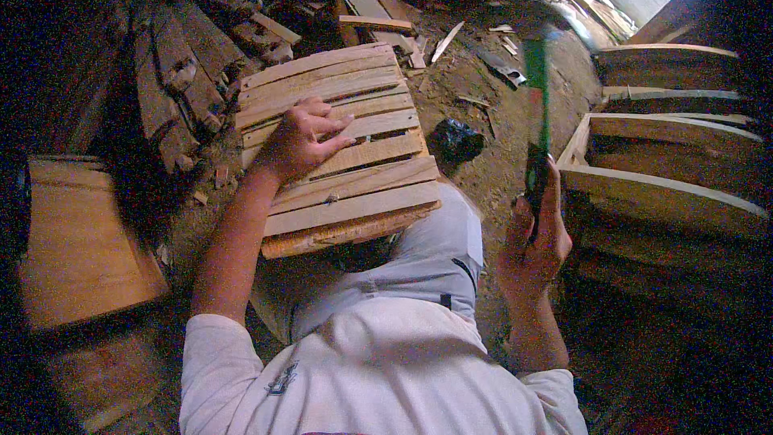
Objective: The person is hammering nails into a wooden crate while sitting on the floor. They repeatedly pick up nails and hammer them into the slats of the crate.
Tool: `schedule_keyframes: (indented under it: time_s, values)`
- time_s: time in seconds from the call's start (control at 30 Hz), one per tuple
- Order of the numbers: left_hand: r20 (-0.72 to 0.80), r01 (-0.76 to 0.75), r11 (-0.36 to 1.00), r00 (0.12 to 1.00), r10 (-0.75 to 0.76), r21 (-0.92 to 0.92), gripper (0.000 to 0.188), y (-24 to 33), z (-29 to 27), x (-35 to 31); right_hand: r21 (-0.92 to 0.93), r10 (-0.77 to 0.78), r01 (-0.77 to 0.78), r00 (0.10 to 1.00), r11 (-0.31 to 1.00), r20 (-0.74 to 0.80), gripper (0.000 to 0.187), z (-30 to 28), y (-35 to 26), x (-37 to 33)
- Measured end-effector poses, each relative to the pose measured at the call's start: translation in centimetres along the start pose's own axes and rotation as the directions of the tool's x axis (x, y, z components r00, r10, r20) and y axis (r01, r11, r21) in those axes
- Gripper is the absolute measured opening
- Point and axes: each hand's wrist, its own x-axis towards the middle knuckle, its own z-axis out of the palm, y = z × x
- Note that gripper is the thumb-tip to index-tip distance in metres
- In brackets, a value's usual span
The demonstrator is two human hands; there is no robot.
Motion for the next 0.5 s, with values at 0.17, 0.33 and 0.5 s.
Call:
schedule_keyframes:
  time_s: [0.17, 0.33, 0.5]
  values:
    - [-0.01, -0.024, 1.0, 1.0, 0.024, -0.019, 0.03, -0.3, 0.3, 0.3, -0.186, 0.269, -0.196, 0.769, 0.963, 0.58, 0.056, 1.9, -0.2, -2.3]
    - [0.012, 0.063, 0.998, 0.998, -0.063, -0.013, 0.031, 0.0, 0.0, -0.2, 0.102, 0.089, -0.135, 0.926, 0.986, 0.366, 0.051, -0.3, -1.3, 0.1]
    - [0.009, -0.006, 1.0, 1.0, 0.006, 0.006, 0.031, 0.0, -0.3, 0.2, 0.202, 0.155, -0.192, 0.97, 0.96, 0.185, 0.039, 0.5, -3.5, -0.4]
